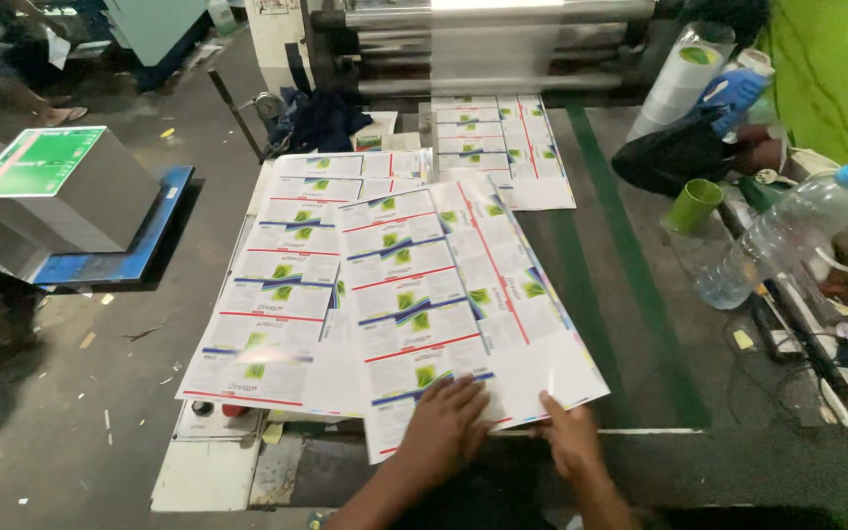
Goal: The person repeatedly picks up printed sheets from a pile on a table and places them into a separate stack. The hands move quickly to separate and organize the papers, which feature a green and blue design.
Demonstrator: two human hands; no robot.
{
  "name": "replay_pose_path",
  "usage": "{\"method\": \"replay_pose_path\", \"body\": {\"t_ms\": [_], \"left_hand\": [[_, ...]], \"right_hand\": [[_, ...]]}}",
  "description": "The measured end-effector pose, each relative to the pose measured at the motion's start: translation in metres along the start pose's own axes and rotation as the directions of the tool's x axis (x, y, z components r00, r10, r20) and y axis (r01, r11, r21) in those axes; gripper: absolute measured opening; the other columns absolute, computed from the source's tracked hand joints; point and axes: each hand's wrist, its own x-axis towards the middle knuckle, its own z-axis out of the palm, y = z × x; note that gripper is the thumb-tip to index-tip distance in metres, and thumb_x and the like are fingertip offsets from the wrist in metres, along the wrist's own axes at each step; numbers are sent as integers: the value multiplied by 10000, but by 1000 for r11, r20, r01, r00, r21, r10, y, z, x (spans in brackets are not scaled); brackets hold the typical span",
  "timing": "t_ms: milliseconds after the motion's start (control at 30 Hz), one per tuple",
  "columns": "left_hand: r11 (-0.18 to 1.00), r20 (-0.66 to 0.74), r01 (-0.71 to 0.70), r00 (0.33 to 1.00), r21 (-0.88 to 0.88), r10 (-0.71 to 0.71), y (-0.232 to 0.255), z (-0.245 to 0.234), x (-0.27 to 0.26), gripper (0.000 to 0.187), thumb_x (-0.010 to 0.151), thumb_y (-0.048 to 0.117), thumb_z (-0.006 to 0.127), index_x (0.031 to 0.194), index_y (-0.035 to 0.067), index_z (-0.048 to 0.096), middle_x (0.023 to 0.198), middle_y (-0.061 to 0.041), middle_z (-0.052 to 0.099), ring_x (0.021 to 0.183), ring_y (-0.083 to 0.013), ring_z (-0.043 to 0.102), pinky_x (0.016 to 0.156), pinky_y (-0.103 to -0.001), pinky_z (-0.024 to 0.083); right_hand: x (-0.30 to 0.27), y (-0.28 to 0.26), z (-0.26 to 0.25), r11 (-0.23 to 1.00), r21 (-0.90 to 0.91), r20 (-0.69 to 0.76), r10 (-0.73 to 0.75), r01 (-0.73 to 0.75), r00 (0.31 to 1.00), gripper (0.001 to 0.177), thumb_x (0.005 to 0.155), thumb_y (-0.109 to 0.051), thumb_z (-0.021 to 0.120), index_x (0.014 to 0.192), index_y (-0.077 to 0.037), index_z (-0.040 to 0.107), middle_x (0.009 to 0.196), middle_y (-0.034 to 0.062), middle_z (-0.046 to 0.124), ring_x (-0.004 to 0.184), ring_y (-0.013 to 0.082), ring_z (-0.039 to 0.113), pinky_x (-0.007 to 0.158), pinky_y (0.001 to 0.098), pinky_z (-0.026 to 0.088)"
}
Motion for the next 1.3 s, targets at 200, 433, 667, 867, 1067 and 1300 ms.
{"method": "replay_pose_path", "body": {"t_ms": [200,433,667,867,1067,1300], "left_hand": [[939,-112,224,973,262,-201,-90,-41,-34,464,939,327,677,1320,69,618,1456,-152,580,1425,-344,466,1165,-519,335],[801,253,427,793,419,-555,-57,-106,-34,1181,795,630,763,1549,-67,179,1657,-261,137,1550,-383,84,1229,-580,111],[893,318,260,867,368,-383,-72,-91,-73,1063,751,428,823,1511,-66,267,1643,-289,204,1506,-429,169,1178,-580,191],[911,152,315,919,266,-363,-64,-84,-101,484,790,161,728,1237,8,621,1297,-185,659,1205,-342,622,991,-436,505],[831,-117,484,875,274,-471,-50,-87,-104,329,789,51,679,1117,64,694,1057,-113,757,962,-325,722,785,-432,577],[814,-253,529,844,240,-473,-24,-95,-83,289,801,59,688,1089,37,682,1024,-142,750,943,-346,714,759,-447,574]], "right_hand": [[-15,-5,-76,974,-117,-250,-220,196,943,286,973,-152,631,1177,49,615,914,123,692,684,213,640,518,359,516],[-18,-3,-112,959,-143,-401,-283,245,871,309,976,-107,627,1266,-15,570,991,108,676,722,211,616,512,346,482],[39,-20,-87,974,-198,-319,-171,111,932,361,1017,-160,592,1350,-39,525,1067,116,670,800,233,653,559,384,559],[141,-24,-78,981,-125,-143,-166,148,976,336,1054,-180,591,1352,-31,543,1029,119,669,766,240,670,564,365,556],[257,-53,-40,987,-81,-132,-146,136,980,306,1032,-176,565,1336,-139,553,1052,82,690,782,234,693,564,374,555],[367,-90,-9,996,-54,-54,-77,74,996,321,1064,-235,584,1359,-108,565,1064,93,681,793,230,669,608,401,587]]}}
